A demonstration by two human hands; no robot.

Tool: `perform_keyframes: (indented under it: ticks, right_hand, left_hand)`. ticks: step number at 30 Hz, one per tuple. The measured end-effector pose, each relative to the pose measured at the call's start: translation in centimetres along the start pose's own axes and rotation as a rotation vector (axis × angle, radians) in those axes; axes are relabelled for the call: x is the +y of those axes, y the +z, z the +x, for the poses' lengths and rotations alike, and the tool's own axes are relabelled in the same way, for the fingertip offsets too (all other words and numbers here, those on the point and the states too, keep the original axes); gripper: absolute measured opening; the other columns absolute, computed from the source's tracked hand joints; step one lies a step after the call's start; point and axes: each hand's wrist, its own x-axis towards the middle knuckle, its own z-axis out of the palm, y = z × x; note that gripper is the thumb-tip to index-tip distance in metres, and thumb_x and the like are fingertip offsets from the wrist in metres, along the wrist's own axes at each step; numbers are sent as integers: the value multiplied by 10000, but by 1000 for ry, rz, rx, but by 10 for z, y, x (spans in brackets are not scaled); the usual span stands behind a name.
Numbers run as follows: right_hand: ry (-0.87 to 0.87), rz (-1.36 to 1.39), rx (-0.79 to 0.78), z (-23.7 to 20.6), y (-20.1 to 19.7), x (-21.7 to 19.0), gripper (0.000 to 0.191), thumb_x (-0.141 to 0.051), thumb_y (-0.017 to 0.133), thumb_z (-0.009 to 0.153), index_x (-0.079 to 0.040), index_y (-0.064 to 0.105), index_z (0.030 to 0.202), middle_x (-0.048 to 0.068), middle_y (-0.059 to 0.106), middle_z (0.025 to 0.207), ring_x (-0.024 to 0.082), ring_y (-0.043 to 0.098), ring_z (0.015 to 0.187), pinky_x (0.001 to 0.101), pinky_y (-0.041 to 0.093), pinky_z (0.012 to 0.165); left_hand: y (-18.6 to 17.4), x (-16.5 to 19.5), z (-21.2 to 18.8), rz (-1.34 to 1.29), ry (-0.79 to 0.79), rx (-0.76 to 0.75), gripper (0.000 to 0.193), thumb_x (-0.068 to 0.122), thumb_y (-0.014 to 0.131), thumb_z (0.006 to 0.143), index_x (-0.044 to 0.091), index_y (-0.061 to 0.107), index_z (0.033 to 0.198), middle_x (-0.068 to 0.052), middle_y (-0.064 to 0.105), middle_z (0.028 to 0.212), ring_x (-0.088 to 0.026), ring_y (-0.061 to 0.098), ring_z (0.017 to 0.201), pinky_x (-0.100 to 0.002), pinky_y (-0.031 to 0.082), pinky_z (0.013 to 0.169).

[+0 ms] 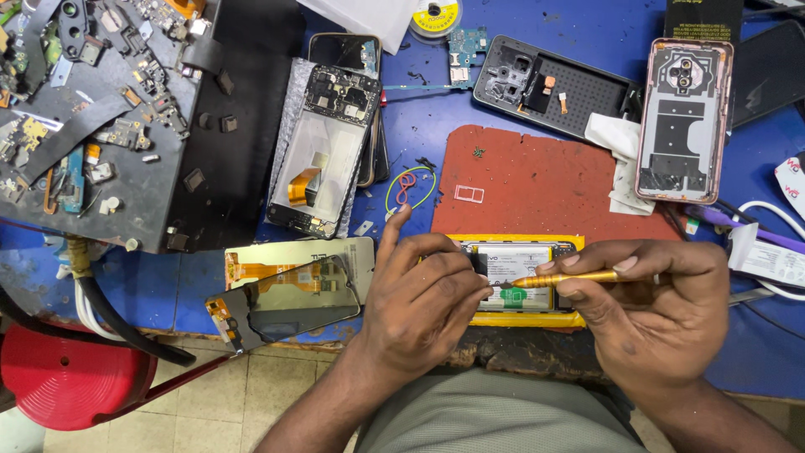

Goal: The person handles a disassembled smartphone, removes a protective film from the screen, and uses a screwdriver to remove screws from the back of the device. They then wipe the interior with a tissue and place the back cover onto the phone.

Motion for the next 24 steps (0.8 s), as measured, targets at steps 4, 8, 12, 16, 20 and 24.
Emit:
perform_keyframes:
  ticks: [4,8,12,16,20,24]
  right_hand:
    - [-19,-48,-19,1,-2,-1,372,40,635,998,-61,332,1187,185,663,1030,239,754,1006,407,637,908]
    - [5,-20,-7,1,-1,-3,369,31,642,985,-61,338,1173,186,661,1022,244,754,1038,429,638,946]
    - [-29,-42,-19,1,0,-3,374,40,636,995,-59,331,1187,196,671,1035,244,756,1006,410,637,909]
    - [-11,-27,-11,-1,1,-2,390,46,654,988,-53,331,1183,200,668,1025,241,758,996,401,638,907]
    - [-24,-77,7,-3,1,0,403,42,679,959,-50,352,1175,193,670,986,232,762,948,378,668,875]
    - [-6,-89,-10,-2,-2,2,388,27,672,947,-48,372,1181,200,673,996,238,761,947,357,689,840]
  left_hand:
    - [1,-1,-1,8,-3,-2,128,96,827,885,102,724,962,-10,675,960,-202,650,1051,-645,303,1227]
    - [1,-1,-2,6,-5,2,129,95,826,884,103,725,963,-7,677,962,-199,650,1050,-642,304,1226]
    - [1,-1,-2,7,-9,4,130,93,827,881,102,725,962,-5,677,957,-199,650,1043,-642,307,1226]
    - [1,0,-1,3,-7,11,137,87,829,876,99,723,962,-7,676,956,-202,650,1038,-639,316,1222]
    - [0,0,-1,4,-4,15,147,79,833,870,93,717,959,-13,676,957,-212,651,1043,-635,320,1212]
    - [0,0,-2,-3,-8,8,148,76,829,868,93,718,965,-14,681,962,-209,653,1042,-635,316,1222]
